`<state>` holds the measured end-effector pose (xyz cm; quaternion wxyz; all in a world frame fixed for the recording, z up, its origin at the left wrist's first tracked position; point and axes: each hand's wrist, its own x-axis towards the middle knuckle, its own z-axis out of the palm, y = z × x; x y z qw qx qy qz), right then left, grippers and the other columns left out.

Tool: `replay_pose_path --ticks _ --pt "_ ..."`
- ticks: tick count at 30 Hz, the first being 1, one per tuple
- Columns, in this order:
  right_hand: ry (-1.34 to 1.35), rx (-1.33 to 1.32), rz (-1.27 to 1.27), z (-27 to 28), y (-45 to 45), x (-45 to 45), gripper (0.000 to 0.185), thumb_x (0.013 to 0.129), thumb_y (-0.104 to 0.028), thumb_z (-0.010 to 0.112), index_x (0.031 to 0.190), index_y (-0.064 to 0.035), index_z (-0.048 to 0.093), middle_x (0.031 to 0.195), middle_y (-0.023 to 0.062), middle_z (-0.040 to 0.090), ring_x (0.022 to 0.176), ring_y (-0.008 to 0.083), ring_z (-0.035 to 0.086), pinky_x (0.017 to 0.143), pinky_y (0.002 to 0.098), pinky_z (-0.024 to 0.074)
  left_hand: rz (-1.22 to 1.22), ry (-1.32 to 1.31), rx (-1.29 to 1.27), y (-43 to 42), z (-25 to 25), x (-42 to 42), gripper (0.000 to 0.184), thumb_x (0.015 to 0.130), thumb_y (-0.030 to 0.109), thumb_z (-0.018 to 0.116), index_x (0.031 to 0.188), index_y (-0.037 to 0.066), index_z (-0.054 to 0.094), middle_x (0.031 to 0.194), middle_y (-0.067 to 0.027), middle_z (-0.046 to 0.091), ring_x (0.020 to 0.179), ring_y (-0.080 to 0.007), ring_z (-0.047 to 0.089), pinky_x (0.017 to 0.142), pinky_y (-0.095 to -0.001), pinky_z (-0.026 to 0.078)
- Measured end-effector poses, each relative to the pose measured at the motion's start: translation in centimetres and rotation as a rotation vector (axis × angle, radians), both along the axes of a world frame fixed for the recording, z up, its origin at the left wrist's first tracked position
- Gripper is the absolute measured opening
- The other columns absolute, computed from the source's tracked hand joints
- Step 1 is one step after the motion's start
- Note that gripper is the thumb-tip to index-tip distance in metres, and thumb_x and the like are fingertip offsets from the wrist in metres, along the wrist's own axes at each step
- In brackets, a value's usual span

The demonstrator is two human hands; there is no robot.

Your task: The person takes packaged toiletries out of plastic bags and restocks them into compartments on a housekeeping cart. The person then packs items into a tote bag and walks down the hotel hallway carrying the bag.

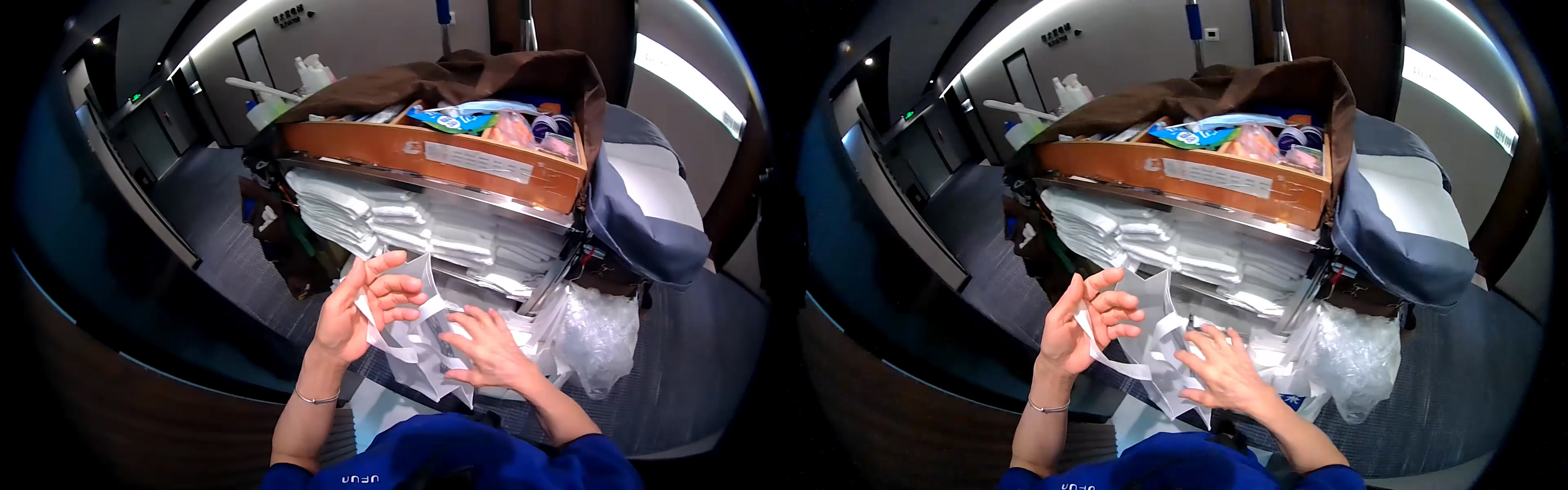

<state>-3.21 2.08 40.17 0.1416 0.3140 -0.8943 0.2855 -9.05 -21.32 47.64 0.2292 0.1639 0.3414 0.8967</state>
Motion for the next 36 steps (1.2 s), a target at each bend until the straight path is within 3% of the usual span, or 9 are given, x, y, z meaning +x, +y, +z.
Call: replay_pose_path --ticks 4,6,8,10,18,23,25,30,36 --pt "0.147 0.467 -0.206 -9.9 -3.3 -5.1 0.025 0.064 -0.021 0.071 0.085 -0.0083 0.062 0.087 0.009 0.057 0.091 0.0264 0.054 0.083 0.0412 0.0416 -0.024 0.137 -0.567 -5.2 0.7 0.6 0.05 0.098 0.04 0.034 0.114 -0.001 0.056 0.064 -0.0057 0.058 0.055 -0.0108 0.058 0.054 -0.0221 0.048" --pt "0.01 0.323 -0.199 -10.1 -3.7 -5.9 0.017 0.069 -0.017 0.067 0.081 -0.0052 0.062 0.084 0.0096 0.059 0.087 0.025 0.056 0.082 0.0384 0.0426 0.023 0.164 -1.285 -8.7 -0.6 0.6 0.046 0.094 0.039 0.043 0.102 -0.001 0.063 0.066 -0.0096 0.061 0.056 -0.0152 0.06 0.056 -0.0258 0.048" --pt "-0.457 -0.423 0.01 -10.2 -4.6 -6.3 0.014 0.077 -0.016 0.064 0.08 -0.0021 0.062 0.086 0.0101 0.06 0.085 0.0246 0.057 0.08 0.035 0.0437 0.106 0.175 -1.874 -11.7 -2.8 1.0 0.041 0.089 0.036 0.048 0.095 -0.001 0.065 0.078 -0.0175 0.066 0.068 -0.027 0.065 0.067 -0.0362 0.05" --pt "-0.497 -0.414 0.044 -10.3 -6.5 -5.4 0.018 0.085 -0.018 0.06 0.083 -0.0001 0.061 0.091 0.0116 0.062 0.088 0.0263 0.058 0.081 0.0344 0.0445 0.246 0.418 -2.033 -14.6 -5.7 2.2 0.038 0.086 0.033 0.049 0.094 0.0 0.065 0.09 -0.0219 0.065 0.085 -0.0368 0.064 0.079 -0.0437 0.048" --pt "0.05 -0.186 0.333 -5.2 -19.9 -3.8 0.066 0.063 -0.023 0.076 0.122 -0.0098 0.051 0.127 0.0143 0.049 0.123 0.0325 0.041 0.103 0.0443 0.0336 0.352 0.969 -2.06 -16.5 -5.4 7.0 0.023 0.08 0.01 0.054 0.1 0.014 0.063 0.085 -0.0138 0.066 0.075 -0.032 0.065 0.065 -0.043 0.052" --pt "-0.087 0.009 0.275 -6.8 -25.1 -3.7 0.029 0.07 -0.01 0.061 0.099 -0.0068 0.063 0.104 0.0136 0.063 0.105 0.0302 0.057 0.095 0.0444 0.0407 0.673 1.0 -2.023 -17.8 -2.9 11.2 0.027 0.075 0.005 0.058 0.099 0.016 0.063 0.072 -0.0094 0.062 0.064 -0.0284 0.064 0.058 -0.0411 0.051" --pt "-0.166 -0.206 0.08 -7.1 -24.7 -4.0 0.021 0.071 -0.006 0.053 0.088 -0.0075 0.066 0.08 0.0166 0.065 0.079 0.0336 0.063 0.071 0.0413 0.0503 0.969 0.87 -2.047 -20.2 -3.6 12.1 0.033 0.075 0.003 0.059 0.105 0.015 0.062 0.07 -0.0097 0.062 0.064 -0.0268 0.064 0.057 -0.0399 0.051" --pt "-0.304 -0.307 -0.05 -7.6 -21.1 -6.3 0.021 0.079 -0.012 0.053 0.094 -0.0052 0.065 0.077 0.0172 0.065 0.075 0.0294 0.064 0.068 0.0394 0.0479 0.545 0.068 -1.235 -23.8 -6.4 12.3 0.01 0.08 0.009 0.059 0.078 0.004 0.067 0.075 -0.0072 0.066 0.069 -0.0113 0.063 0.06 -0.0261 0.044" --pt "-0.023 -0.49 0.342 -1.4 -15.8 -3.9 0.031 0.071 -0.017 0.076 0.096 -0.0037 0.064 0.088 0.01 0.064 0.077 0.0243 0.063 0.072 0.0338 0.0505 0.444 0.238 -0.669 -17.6 -3.3 10.3 0.015 0.084 0.014 0.065 0.088 0.004 0.055 0.083 -0.0072 0.066 0.075 -0.0092 0.06 0.067 -0.021 0.043"
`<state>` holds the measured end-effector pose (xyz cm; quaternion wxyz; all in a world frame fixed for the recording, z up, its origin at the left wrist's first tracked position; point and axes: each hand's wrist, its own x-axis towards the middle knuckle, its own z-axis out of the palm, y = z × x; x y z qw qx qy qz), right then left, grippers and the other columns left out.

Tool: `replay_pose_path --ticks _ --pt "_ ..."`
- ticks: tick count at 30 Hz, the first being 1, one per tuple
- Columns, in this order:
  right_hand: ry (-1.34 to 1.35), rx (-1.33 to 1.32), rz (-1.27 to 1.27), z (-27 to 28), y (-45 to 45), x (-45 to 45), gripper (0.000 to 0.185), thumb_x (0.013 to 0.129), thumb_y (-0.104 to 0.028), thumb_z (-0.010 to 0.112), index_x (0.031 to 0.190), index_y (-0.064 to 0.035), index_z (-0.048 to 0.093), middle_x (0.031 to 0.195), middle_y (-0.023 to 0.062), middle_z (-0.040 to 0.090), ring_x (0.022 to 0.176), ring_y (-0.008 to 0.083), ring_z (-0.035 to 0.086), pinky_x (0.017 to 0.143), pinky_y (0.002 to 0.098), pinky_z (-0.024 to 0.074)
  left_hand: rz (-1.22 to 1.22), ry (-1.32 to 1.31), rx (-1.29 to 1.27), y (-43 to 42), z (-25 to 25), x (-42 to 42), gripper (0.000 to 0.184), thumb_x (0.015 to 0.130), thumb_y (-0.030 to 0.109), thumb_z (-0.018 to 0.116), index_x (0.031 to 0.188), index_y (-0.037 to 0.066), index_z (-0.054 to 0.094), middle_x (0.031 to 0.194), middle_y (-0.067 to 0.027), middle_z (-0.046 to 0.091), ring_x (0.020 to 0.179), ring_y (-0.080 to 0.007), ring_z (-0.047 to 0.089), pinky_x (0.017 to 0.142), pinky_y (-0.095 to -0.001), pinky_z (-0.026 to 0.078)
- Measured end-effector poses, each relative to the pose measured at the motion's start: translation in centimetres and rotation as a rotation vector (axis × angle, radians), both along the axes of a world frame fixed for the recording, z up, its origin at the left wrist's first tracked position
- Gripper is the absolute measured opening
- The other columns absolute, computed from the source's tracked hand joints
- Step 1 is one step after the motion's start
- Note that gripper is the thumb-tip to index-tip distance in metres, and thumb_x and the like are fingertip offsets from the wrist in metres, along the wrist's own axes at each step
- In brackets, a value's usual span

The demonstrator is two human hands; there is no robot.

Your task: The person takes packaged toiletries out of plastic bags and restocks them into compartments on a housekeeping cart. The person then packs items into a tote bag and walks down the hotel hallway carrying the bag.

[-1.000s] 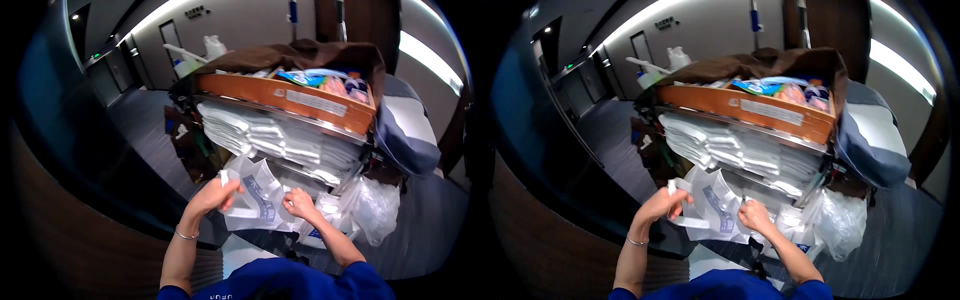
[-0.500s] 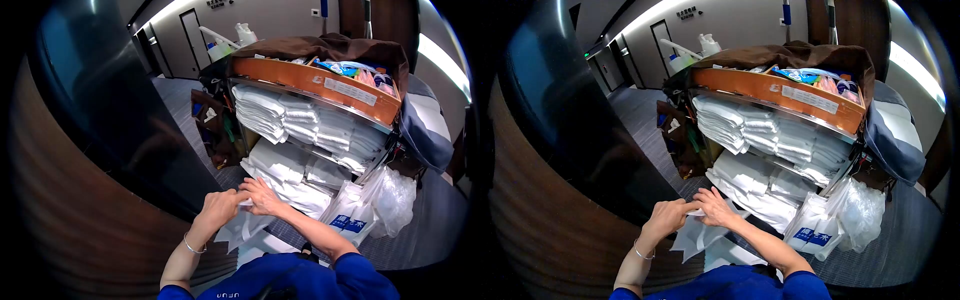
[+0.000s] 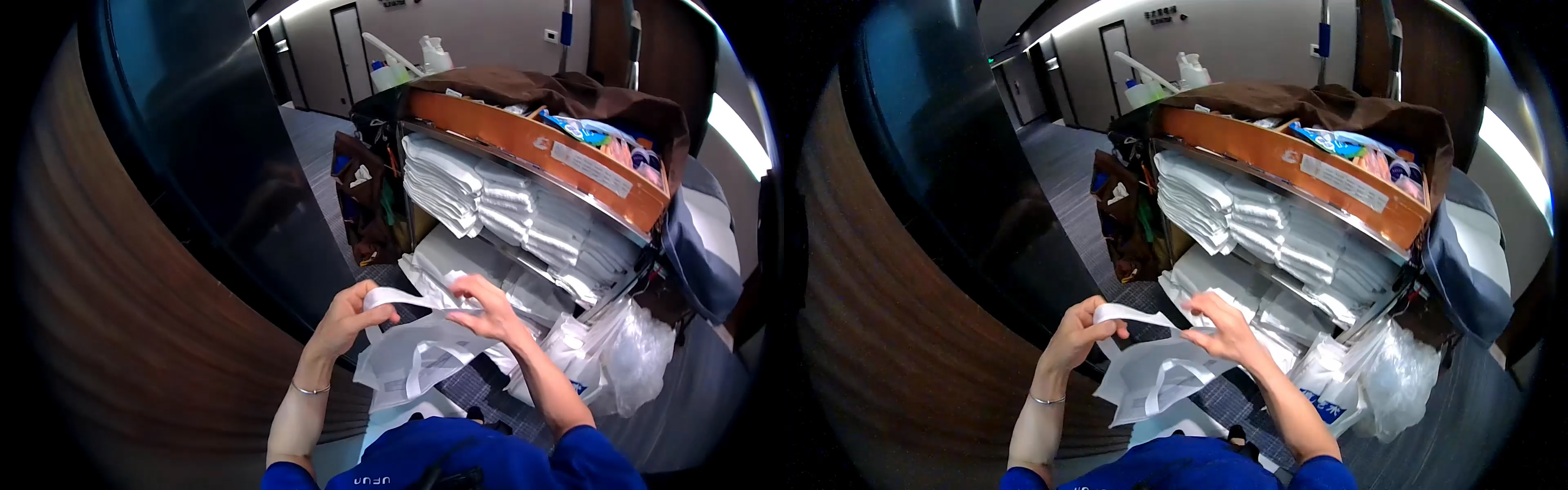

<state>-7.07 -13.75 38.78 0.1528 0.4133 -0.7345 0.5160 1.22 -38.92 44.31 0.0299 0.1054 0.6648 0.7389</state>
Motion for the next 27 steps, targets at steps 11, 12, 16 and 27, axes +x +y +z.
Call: replay_pose_path --ticks 11,12,16,27 --pt "-0.468 0.877 0.439 -4.3 3.7 1.0 0.054 0.08 -0.03 0.067 0.129 -0.0164 0.048 0.091 0.0165 0.064 0.086 0.0314 0.061 0.08 0.0379 0.047 0.145 -0.069 0.015 3.9 0.3 -2.1 0.018 0.082 0.013 0.066 0.088 0.005 0.051 0.074 -0.0074 0.063 0.069 -0.0131 0.061 0.07 -0.0283 0.049" --pt "-0.497 0.746 0.521 -4.4 4.1 0.8 0.054 0.081 -0.019 0.068 0.13 -0.0149 0.047 0.094 0.0136 0.064 0.085 0.0266 0.061 0.08 0.0346 0.0474 0.186 -0.064 0.05 3.6 -0.1 -2.1 0.018 0.082 0.013 0.066 0.089 0.006 0.051 0.075 -0.0075 0.063 0.069 -0.0129 0.061 0.07 -0.0284 0.049" --pt "-0.713 -0.058 0.733 0.5 4.8 0.3 0.061 0.078 0.008 0.058 0.135 -0.001 0.039 0.086 0.0021 0.055 0.079 0.01 0.053 0.074 0.025 0.0452 0.201 -0.089 0.116 2.8 -1.6 -1.8 0.023 0.089 0.021 0.06 0.1 0.003 0.052 0.071 -0.002 0.053 0.073 -0.0138 0.059 0.072 -0.0274 0.047" --pt "-0.663 0.002 0.531 2.5 3.4 0.7 0.032 0.083 -0.006 0.065 0.113 0.0019 0.057 0.096 0.005 0.06 0.086 0.0116 0.059 0.078 0.025 0.048 -0.194 -0.292 0.097 7.2 -4.4 -0.5 0.032 0.09 0.022 0.06 0.112 0.0 0.053 0.088 0.0008 0.055 0.076 -0.0037 0.047 0.068 -0.0196 0.039"
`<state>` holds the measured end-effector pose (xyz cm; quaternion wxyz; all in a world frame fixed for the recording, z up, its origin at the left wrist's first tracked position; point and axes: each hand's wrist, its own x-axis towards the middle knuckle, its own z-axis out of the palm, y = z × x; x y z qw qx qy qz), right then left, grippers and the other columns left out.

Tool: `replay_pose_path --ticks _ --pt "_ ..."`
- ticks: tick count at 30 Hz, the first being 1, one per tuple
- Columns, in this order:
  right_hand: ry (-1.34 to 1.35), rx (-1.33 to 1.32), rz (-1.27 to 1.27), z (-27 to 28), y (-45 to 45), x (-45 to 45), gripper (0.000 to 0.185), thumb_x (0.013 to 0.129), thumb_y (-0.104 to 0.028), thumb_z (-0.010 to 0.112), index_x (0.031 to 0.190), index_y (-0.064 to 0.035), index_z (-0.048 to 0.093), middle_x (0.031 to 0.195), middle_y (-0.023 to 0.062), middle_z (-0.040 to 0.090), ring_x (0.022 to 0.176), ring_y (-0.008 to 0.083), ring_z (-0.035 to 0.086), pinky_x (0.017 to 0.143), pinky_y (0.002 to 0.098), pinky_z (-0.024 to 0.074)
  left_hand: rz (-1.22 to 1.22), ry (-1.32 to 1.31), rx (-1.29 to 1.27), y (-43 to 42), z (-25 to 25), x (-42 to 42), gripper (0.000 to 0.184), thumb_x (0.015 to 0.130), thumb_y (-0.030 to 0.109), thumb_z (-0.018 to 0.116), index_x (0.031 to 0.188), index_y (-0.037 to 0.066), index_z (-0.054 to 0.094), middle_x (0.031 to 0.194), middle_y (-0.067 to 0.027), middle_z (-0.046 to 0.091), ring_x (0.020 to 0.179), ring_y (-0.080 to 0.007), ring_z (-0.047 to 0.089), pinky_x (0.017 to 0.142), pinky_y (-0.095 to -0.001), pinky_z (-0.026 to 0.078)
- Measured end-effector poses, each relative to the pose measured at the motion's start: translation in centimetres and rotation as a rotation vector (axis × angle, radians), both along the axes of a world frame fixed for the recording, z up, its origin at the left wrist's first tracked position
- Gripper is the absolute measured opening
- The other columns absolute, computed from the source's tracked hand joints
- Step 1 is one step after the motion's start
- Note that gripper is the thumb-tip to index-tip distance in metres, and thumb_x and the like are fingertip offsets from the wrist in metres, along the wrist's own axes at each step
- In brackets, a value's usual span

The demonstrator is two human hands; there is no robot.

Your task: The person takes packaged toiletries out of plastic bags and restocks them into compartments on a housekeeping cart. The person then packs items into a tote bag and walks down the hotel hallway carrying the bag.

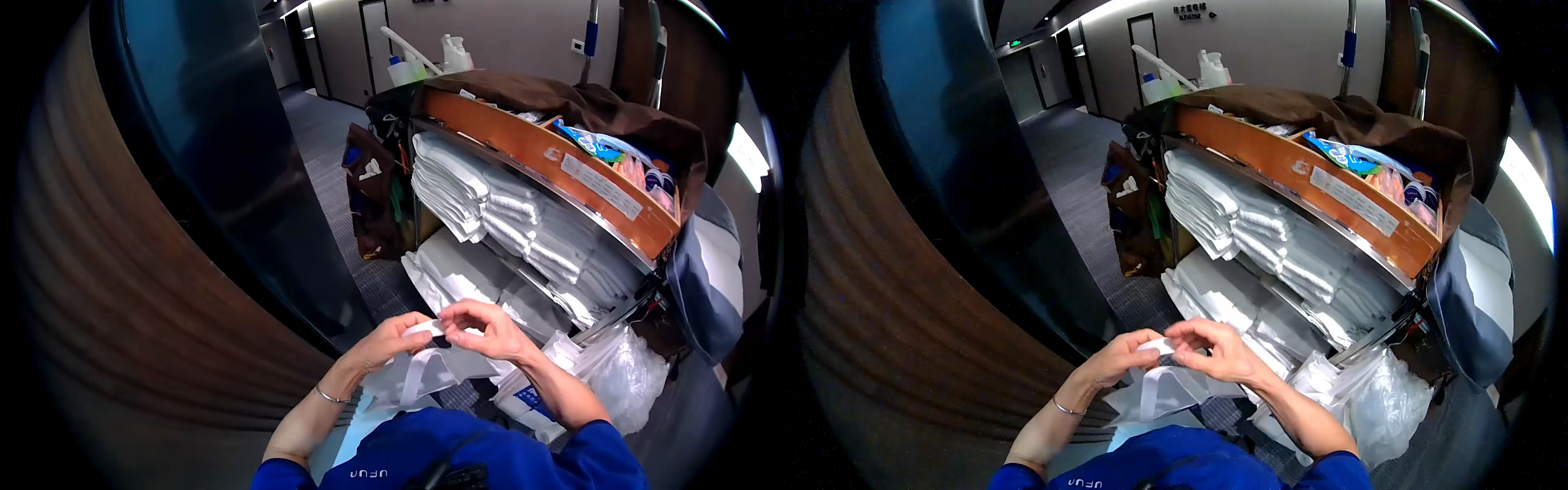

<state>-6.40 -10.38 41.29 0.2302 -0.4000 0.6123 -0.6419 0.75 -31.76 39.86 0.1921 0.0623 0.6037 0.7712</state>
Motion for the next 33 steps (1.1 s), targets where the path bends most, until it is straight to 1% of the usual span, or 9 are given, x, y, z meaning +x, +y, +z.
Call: replay_pose_path --ticks 8,13,15,17,22,27,31,32,33 --pt "0.477 0.511 -0.318 -5.1 0.6 4.8 0.051 0.065 -0.014 0.075 0.11 -0.0018 0.057 0.096 0.0125 0.063 0.091 0.0269 0.06 0.084 0.0349 0.0457 0.011 -0.062 0.307 -0.6 -0.3 -0.6 0.025 0.093 0.02 0.056 0.107 0.0 0.052 0.072 0.0024 0.047 0.067 -0.0056 0.048 0.066 -0.0212 0.044" --pt "1.093 -0.006 -0.667 -0.9 -1.0 3.4 0.047 0.064 -0.013 0.065 0.109 -0.007 0.054 0.088 0.014 0.061 0.08 0.0295 0.06 0.073 0.0372 0.0466 -0.064 0.05 0.02 -0.4 0.6 -1.6 0.023 0.095 0.025 0.05 0.096 0.003 0.057 0.069 0.0033 0.05 0.064 -0.0066 0.05 0.062 -0.0189 0.04" --pt "0.956 -0.025 -0.631 1.3 -2.2 2.3 0.05 0.064 -0.012 0.065 0.111 -0.0019 0.051 0.092 0.0162 0.062 0.084 0.0301 0.062 0.074 0.0342 0.0479 -0.184 0.147 -0.109 0.0 1.4 -1.9 0.023 0.095 0.02 0.051 0.106 0.0 0.056 0.073 0.0024 0.053 0.067 -0.006 0.052 0.064 -0.02 0.042" --pt "0.108 0.21 -0.245 2.5 -2.1 1.7 0.042 0.072 -0.001 0.061 0.113 0.0009 0.052 0.088 0.008 0.065 0.078 0.013 0.06 0.071 0.0261 0.0464 -0.116 0.168 -0.008 -1.2 2.3 -2.2 0.022 0.095 0.017 0.05 0.112 0.003 0.054 0.088 -0.0014 0.059 0.08 -0.0074 0.056 0.073 -0.0204 0.044" --pt "0.062 0.075 -0.403 7.0 -2.6 -0.8 0.029 0.07 0.011 0.055 0.096 0.0013 0.063 0.077 0.0035 0.064 0.064 0.0077 0.057 0.055 0.0212 0.0453 0.048 0.294 0.05 -8.9 -1.1 -0.1 0.128 0.06 0.071 0.068 0.147 0.011 -0.003 0.149 -0.0172 0.02 0.14 -0.0268 0.016 0.112 -0.0409 0.008" --pt "0.109 -0.035 -0.469 12.5 -2.5 -2.5 0.03 0.067 0.008 0.047 0.093 0.0035 0.061 0.08 0.0081 0.065 0.06 0.0105 0.06 0.051 0.022 0.0494 -0.088 0.272 -0.169 -9.5 -7.2 2.1 0.148 0.043 0.048 0.089 0.145 0.005 -0.008 0.148 -0.0209 0.02 0.141 -0.0297 0.008 0.113 -0.0382 0.006" --pt "0.134 -0.103 -0.432 15.6 -2.9 -3.1 0.026 0.07 0.007 0.049 0.092 0.0036 0.061 0.076 0.0061 0.063 0.054 0.007 0.053 0.048 0.0208 0.0455 0.095 0.345 -0.588 -7.0 -7.7 0.8 0.127 0.051 0.043 0.088 0.144 0.001 0.012 0.143 -0.019 0.03 0.133 -0.0287 0.027 0.109 -0.0378 0.023" --pt "0.137 -0.101 -0.428 16.3 -2.7 -3.4 0.026 0.07 0.007 0.05 0.092 0.0034 0.062 0.076 0.006 0.063 0.054 0.0071 0.053 0.048 0.021 0.0461 0.232 0.438 -0.497 -6.1 -6.7 0.4 0.084 0.068 0.035 0.08 0.132 -0.001 0.04 0.126 -0.0155 0.05 0.114 -0.0244 0.049 0.097 -0.0354 0.039" --pt "0.143 -0.102 -0.425 16.9 -2.3 -3.7 0.025 0.07 0.007 0.05 0.092 0.0031 0.062 0.076 0.0058 0.063 0.054 0.0071 0.053 0.049 0.0212 0.0468 0.235 0.445 -0.495 -5.8 -6.5 -0.1 0.084 0.068 0.035 0.08 0.132 -0.001 0.04 0.126 -0.0155 0.05 0.114 -0.0244 0.049 0.097 -0.0354 0.039"
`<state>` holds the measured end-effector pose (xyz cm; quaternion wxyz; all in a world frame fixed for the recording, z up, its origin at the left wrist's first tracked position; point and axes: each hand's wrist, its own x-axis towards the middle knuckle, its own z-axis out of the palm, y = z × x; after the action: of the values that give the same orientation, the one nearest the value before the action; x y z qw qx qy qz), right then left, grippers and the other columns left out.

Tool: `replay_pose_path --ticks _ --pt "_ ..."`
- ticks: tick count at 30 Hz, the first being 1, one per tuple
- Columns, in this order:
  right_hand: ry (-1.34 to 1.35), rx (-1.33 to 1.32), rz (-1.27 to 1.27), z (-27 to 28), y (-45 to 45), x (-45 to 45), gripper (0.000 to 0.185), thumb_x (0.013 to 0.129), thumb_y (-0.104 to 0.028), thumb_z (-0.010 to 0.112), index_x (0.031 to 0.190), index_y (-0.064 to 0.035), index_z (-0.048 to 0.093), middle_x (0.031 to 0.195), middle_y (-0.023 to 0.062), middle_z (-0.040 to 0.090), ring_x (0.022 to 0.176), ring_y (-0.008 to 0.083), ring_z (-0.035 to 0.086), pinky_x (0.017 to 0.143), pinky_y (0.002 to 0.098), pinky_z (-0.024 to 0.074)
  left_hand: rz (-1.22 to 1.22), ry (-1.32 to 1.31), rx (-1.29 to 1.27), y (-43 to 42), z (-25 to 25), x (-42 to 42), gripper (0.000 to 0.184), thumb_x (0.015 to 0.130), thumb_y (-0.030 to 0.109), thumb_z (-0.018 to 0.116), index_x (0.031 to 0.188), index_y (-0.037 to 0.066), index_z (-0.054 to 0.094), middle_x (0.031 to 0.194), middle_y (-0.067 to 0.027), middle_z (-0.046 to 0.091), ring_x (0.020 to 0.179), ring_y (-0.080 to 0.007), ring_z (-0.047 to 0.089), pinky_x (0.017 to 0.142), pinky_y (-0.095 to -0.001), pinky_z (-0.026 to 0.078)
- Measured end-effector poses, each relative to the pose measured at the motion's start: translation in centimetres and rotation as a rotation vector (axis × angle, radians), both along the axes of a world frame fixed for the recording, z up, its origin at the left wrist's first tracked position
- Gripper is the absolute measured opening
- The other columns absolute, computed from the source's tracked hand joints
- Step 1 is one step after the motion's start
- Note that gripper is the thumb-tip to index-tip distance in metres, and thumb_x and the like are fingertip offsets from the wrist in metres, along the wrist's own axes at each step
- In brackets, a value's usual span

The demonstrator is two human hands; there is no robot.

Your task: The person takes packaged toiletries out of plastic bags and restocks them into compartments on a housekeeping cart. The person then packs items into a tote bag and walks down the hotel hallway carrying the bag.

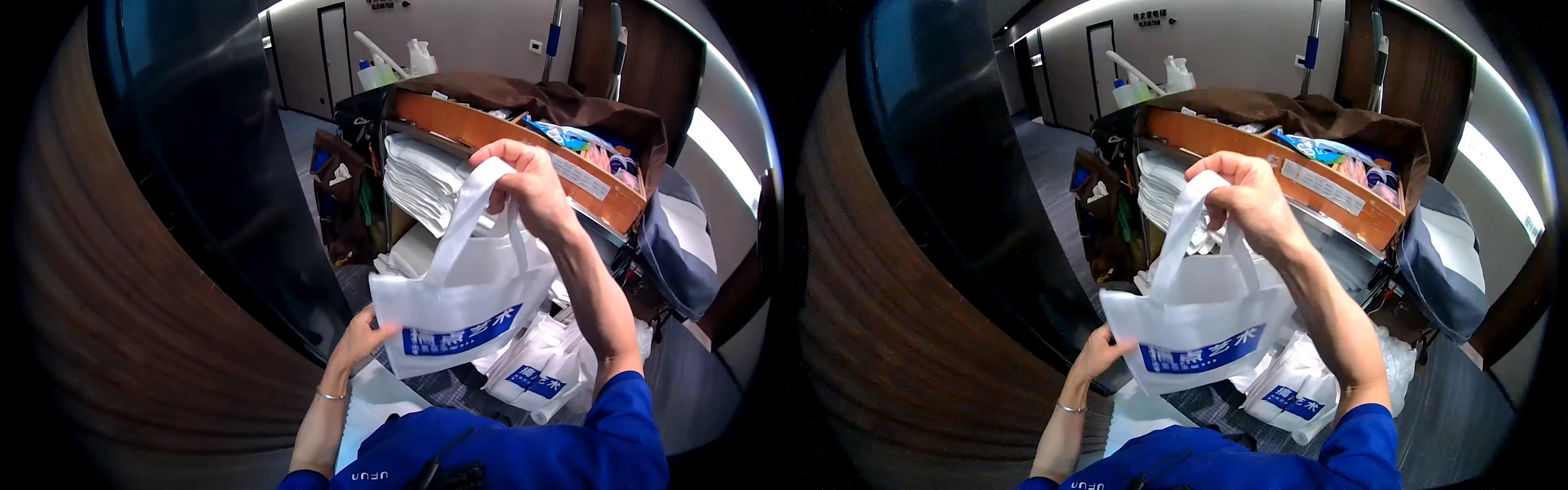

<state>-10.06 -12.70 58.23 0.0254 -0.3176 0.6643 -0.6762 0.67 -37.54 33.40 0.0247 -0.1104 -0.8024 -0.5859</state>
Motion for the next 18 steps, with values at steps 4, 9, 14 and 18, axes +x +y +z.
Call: replay_pose_path --ticks 4,9,14,18 --pt "0.162 0.199 -0.038 2.5 3.6 -1.6 0.042 0.067 -0.004 0.063 0.108 0.0013 0.06 0.086 0.007 0.063 0.067 0.0111 0.059 0.064 0.0242 0.0522 0.154 -0.021 0.336 0.5 3.8 -1.3 0.03 0.09 0.025 0.06 0.106 0.0 0.061 0.089 -0.0064 0.065 0.079 -0.0108 0.06 0.071 -0.0249 0.049" --pt "0.038 -0.233 0.019 -5.3 10.2 -6.4 0.12 0.057 -0.08 0.062 0.144 -0.0082 0.022 0.146 0.0168 0.029 0.133 0.0294 0.03 0.108 0.048 0.0278 0.12 0.145 0.608 -1.3 9.0 -2.9 0.035 0.092 0.03 0.057 0.11 0.0 0.057 0.094 -0.0087 0.066 0.081 -0.0123 0.063 0.074 -0.0267 0.052" --pt "-0.507 -0.296 0.353 -20.8 9.4 -3.3 0.109 0.061 -0.081 0.054 0.134 -0.0017 0.041 0.132 0.0103 0.05 0.118 0.0242 0.049 0.095 0.042 0.0435 0.188 0.085 0.705 -2.5 9.7 -4.5 0.038 0.093 0.027 0.054 0.116 -0.004 0.051 0.096 -0.0122 0.064 0.082 -0.014 0.064 0.071 -0.0257 0.054" --pt "-0.481 -0.499 0.743 -23.2 7.9 -2.7 0.1 0.064 -0.07 0.065 0.131 0.0013 0.044 0.125 0.0118 0.054 0.111 0.0231 0.054 0.093 0.0387 0.0459 0.311 -0.07 0.578 -2.9 9.0 -4.8 0.038 0.095 0.023 0.05 0.118 -0.007 0.049 0.099 -0.0152 0.063 0.084 -0.0162 0.064 0.07 -0.0274 0.055"
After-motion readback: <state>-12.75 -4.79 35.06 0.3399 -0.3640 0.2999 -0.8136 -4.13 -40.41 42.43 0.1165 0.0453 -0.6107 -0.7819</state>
